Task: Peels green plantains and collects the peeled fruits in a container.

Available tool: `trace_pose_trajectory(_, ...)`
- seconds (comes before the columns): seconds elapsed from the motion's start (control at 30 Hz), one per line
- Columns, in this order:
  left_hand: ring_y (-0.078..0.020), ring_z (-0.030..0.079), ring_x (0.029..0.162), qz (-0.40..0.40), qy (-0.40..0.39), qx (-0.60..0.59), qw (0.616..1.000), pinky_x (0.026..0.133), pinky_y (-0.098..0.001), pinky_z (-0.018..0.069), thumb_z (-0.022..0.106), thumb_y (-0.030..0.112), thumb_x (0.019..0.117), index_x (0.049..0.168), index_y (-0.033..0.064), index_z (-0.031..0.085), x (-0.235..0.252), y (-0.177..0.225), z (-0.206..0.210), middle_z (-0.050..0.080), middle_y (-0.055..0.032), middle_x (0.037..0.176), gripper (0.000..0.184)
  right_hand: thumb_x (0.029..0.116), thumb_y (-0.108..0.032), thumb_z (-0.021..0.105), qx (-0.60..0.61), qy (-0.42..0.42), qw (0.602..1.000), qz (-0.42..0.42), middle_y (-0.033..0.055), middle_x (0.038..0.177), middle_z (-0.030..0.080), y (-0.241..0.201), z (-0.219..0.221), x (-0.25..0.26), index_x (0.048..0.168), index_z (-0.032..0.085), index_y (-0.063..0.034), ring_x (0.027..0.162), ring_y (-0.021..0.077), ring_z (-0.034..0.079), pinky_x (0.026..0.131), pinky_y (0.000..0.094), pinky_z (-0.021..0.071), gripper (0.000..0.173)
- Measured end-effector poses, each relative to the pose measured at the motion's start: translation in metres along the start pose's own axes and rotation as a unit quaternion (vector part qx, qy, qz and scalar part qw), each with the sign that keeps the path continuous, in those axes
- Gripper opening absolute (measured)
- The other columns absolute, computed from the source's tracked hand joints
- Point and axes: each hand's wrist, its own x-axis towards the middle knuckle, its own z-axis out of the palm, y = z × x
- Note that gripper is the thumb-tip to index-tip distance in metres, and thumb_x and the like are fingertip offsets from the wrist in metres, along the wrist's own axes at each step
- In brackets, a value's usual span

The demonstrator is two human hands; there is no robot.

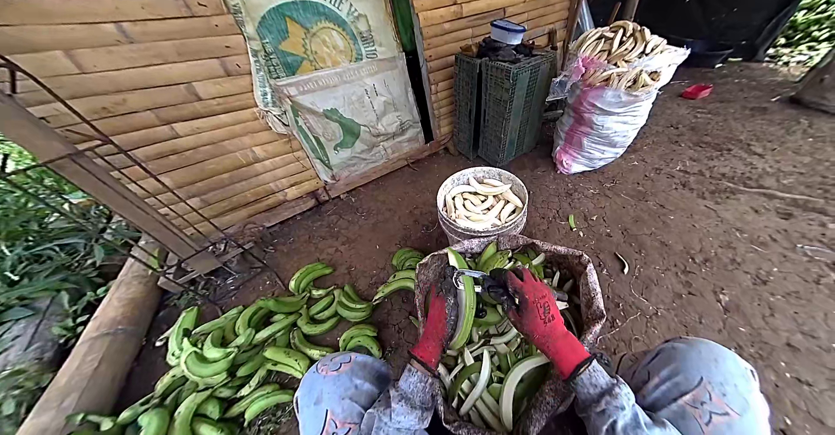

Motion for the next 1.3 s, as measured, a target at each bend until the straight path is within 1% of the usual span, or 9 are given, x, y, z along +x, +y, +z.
trace_pose_trajectory(0.17, -0.0255, 0.054, 0.134, -0.006, -0.139, 0.056, 0.989, 0.117, -0.0345, 0.0362, 0.036, 0.013, 0.1104, 0.146, -0.0101, 0.045, -0.022, 0.013, 0.0, 0.056, -0.0256, 0.142, 0.043, 0.1032, -0.023, 0.054, 0.021, -0.121, 0.975, 0.187, 0.0202, 0.124, 0.067, 0.025, -0.017, 0.027, 0.135, 0.062, -0.0085, 0.117, 0.0359, 0.065, 0.1, 0.0548, 0.0489, 0.036)
trace_pose_trajectory(0.23, -0.013, 0.066, 0.073, -0.07, -0.089, -0.21, 0.971, 0.066, -0.023, 0.0562, 0.02, 0.021, 0.1123, 0.115, -0.0015, 0.059, -0.004, -0.005, 0.0, 0.067, -0.0114, 0.087, 0.044, 0.0984, -0.02, 0.06, 0.057, -0.057, 0.989, 0.126, 0.0196, 0.119, 0.069, 0.025, -0.013, 0.017, 0.132, 0.066, -0.0068, 0.111, 0.0345, 0.067, 0.098, 0.0523, 0.0515, 0.036)
trace_pose_trajectory(0.37, -0.016, 0.068, 0.064, -0.115, -0.168, -0.661, 0.722, 0.059, -0.0284, 0.059, 0.026, 0.047, 0.1078, 0.099, 0.0059, 0.065, 0.021, -0.027, -0.016, 0.067, -0.007, 0.076, 0.057, 0.0909, -0.032, 0.071, 0.104, 0.028, 0.981, -0.163, 0.0125, 0.108, 0.074, 0.015, -0.002, -0.011, 0.113, 0.075, -0.0116, 0.102, 0.0291, 0.071, 0.09, 0.048, 0.0571, 0.031)
trace_pose_trajectory(0.47, -0.018, 0.067, 0.059, -0.127, -0.149, -0.713, 0.674, 0.056, -0.0298, 0.0578, 0.02, 0.052, 0.1062, 0.092, 0.0051, 0.062, 0.02, -0.025, -0.013, 0.065, -0.0074, 0.07, 0.065, 0.0904, -0.035, 0.07, 0.042, 0.024, 0.971, -0.233, 0.0101, 0.11, 0.074, 0.016, -0.001, -0.011, 0.113, 0.076, -0.0197, 0.106, 0.0307, 0.071, 0.094, 0.05, 0.0556, 0.028)
trace_pose_trajectory(0.7, -0.0103, 0.065, 0.057, -0.091, 0.033, -0.583, 0.806, 0.051, -0.0243, 0.0566, 0.015, 0.041, 0.1112, 0.096, 0.0096, 0.059, 0.019, -0.007, -0.003, 0.065, -0.002, 0.07, 0.056, 0.0864, -0.027, 0.068, -0.039, 0.061, 0.978, -0.196, 0.016, 0.103, 0.074, -0.004, 0.004, -0.007, 0.114, 0.076, -0.0152, 0.098, 0.0389, 0.072, 0.083, 0.0538, 0.0574, 0.031)
trace_pose_trajectory(0.83, -0.0114, 0.064, 0.093, 0.032, 0.037, -0.29, 0.956, 0.084, -0.0274, 0.0558, 0.033, 0.015, 0.1104, 0.136, -0.0039, 0.049, 0.013, -0.021, -0.002, 0.064, -0.0106, 0.11, 0.036, 0.0852, -0.018, 0.071, -0.01, 0.009, 0.993, -0.12, 0.0222, 0.111, 0.072, -0.011, 0.007, 0.002, 0.12, 0.074, -0.0097, 0.105, 0.044, 0.069, 0.091, 0.0576, 0.0541, 0.036)
trace_pose_trajectory(0.93, -0.0109, 0.064, 0.082, -0.006, 0.038, -0.186, 0.982, 0.074, -0.0272, 0.0562, 0.031, 0.022, 0.1122, 0.133, -0.0025, 0.053, 0.005, -0.019, 0.006, 0.065, -0.0109, 0.104, 0.039, 0.0959, -0.018, 0.059, 0.052, -0.077, 0.995, 0.048, 0.0229, 0.117, 0.068, -0.005, 0.008, 0.014, 0.131, 0.067, -0.0057, 0.108, 0.0396, 0.067, 0.093, 0.0537, 0.0527, 0.038)
trace_pose_trajectory(1.13, -0.0225, 0.053, 0.134, 0.02, -0.065, 0.039, 0.997, 0.116, -0.0334, 0.037, 0.041, 0.016, 0.1098, 0.141, -0.0126, 0.048, -0.013, 0.001, 0.012, 0.055, -0.0275, 0.141, 0.043, 0.105, -0.027, 0.051, 0.044, -0.128, 0.962, 0.235, 0.0183, 0.122, 0.068, 0.016, 0.004, 0.031, 0.134, 0.061, -0.0075, 0.116, 0.0335, 0.066, 0.1, 0.0529, 0.0492, 0.036)
trace_pose_trajectory(1.3, -0.0107, 0.059, 0.051, -0.102, -0.103, -0.369, 0.918, 0.046, -0.0255, 0.0518, 0.028, 0.025, 0.1102, 0.096, 0.0049, 0.062, 0.021, -0.027, 0.004, 0.062, -0.0049, 0.067, 0.041, 0.0965, -0.023, 0.063, 0.139, -0.032, 0.982, 0.122, 0.0131, 0.115, 0.072, 0.039, -0.003, 0.023, 0.127, 0.069, -0.0081, 0.107, 0.0248, 0.069, 0.098, 0.0451, 0.053, 0.034)
